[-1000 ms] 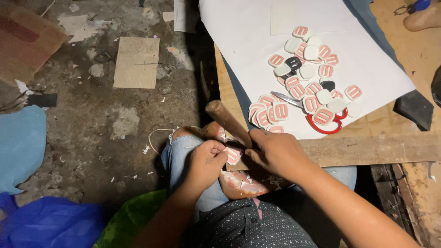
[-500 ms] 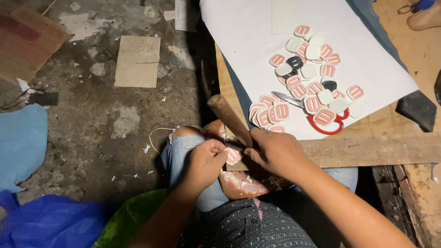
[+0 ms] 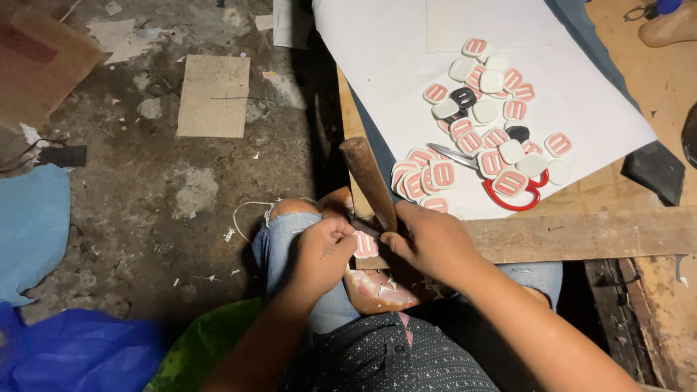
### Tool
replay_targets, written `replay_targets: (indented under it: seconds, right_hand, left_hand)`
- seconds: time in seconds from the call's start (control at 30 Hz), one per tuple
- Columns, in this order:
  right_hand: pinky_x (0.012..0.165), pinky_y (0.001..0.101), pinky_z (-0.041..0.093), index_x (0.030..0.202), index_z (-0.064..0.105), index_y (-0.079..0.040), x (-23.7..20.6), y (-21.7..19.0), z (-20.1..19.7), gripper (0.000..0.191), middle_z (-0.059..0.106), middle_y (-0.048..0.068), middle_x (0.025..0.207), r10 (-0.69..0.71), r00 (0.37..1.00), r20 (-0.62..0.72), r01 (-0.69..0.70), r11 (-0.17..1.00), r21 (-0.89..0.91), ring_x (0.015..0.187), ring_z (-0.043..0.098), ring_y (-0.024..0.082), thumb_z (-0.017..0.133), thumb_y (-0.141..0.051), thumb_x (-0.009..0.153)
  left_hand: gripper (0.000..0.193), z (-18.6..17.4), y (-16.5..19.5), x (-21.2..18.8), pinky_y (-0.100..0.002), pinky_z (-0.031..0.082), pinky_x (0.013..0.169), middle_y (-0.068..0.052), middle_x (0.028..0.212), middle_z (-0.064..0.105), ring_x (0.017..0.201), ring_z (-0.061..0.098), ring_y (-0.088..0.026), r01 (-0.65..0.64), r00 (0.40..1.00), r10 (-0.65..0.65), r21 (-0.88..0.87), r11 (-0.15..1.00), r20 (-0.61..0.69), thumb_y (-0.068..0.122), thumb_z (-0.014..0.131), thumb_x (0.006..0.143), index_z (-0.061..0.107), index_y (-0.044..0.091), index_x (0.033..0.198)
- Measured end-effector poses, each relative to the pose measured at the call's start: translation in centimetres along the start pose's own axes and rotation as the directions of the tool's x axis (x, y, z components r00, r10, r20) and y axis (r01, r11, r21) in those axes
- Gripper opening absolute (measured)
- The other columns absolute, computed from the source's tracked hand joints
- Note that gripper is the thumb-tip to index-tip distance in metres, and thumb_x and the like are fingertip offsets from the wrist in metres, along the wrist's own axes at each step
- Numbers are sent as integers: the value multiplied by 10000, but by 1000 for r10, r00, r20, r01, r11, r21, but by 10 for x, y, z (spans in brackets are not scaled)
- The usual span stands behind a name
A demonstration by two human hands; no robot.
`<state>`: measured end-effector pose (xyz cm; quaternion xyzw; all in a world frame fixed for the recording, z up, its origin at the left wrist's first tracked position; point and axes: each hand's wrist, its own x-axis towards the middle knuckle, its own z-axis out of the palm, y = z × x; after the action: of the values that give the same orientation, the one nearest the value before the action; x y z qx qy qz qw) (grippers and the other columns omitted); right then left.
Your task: The person repeatedly places small white and red rectangular pieces on a wooden block and strikes them with a hammer to shape or flatten them. Finished pieces are set aside on a white sheet on the table. The person occasionally picks up a new piece from the pile and continues the process.
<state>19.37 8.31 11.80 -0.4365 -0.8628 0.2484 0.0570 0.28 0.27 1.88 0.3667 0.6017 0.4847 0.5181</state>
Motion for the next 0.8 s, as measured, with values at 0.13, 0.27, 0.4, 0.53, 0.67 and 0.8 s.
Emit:
replay_targets:
  seconds: [0.13, 0.27, 0.4, 0.53, 0.67, 0.8]
  right_hand:
    - [654, 519, 507, 950, 574, -77, -7, -2, 2, 321, 684, 169, 815, -6, 999, -33, 7, 999, 52, 791, 663, 425, 741, -329, 844]
    - [650, 521, 502, 955, 582, -77, -10, -3, 0, 310, 682, 169, 810, -26, 999, -38, 27, 1000, 9, 777, 658, 433, 741, -319, 844]
    - [651, 511, 507, 991, 592, -97, -1, -4, 2, 293, 679, 169, 761, 60, 998, 12, -61, 991, 123, 776, 668, 420, 737, -293, 827]
    - [628, 511, 505, 956, 572, -83, -8, -6, 8, 296, 670, 176, 749, 21, 999, -36, -17, 995, 100, 748, 662, 423, 735, -305, 846]
    - [600, 518, 498, 927, 541, -55, -16, -9, 11, 314, 659, 178, 770, -106, 988, -115, 101, 994, -48, 708, 650, 431, 724, -303, 868]
    - [638, 516, 511, 963, 578, -71, -9, -9, 6, 298, 684, 173, 772, 18, 999, -38, -17, 999, 45, 748, 668, 419, 723, -310, 859]
  left_hand:
    - [93, 5, 5, -6, -237, 521, 619, -53, 761, 730, 679, 656, -82, -56, 995, 61, 58, 997, -77, 18, 650, 848, 698, -31, 910]
    - [96, 6, 13, -7, -241, 512, 610, -42, 761, 710, 683, 654, -82, -91, 993, 95, 55, 994, -67, 24, 643, 852, 685, -22, 925]
    - [96, -2, 23, -6, -265, 514, 596, -73, 726, 696, 649, 650, -116, -227, 973, 230, 260, 939, 19, 42, 666, 857, 690, -33, 912]
    - [93, -2, 22, -12, -265, 555, 652, -77, 778, 736, 702, 702, -113, -247, 968, 251, 190, 950, 0, 52, 663, 865, 694, -27, 903]
    - [122, -2, 6, -7, -269, 567, 676, -89, 822, 750, 733, 718, -121, -162, 984, 170, 142, 977, -50, 40, 679, 837, 671, -44, 926]
    - [138, -1, -13, 6, -268, 544, 694, -113, 880, 754, 774, 709, -132, 36, 998, -23, -204, 978, 62, 3, 636, 852, 645, -61, 974]
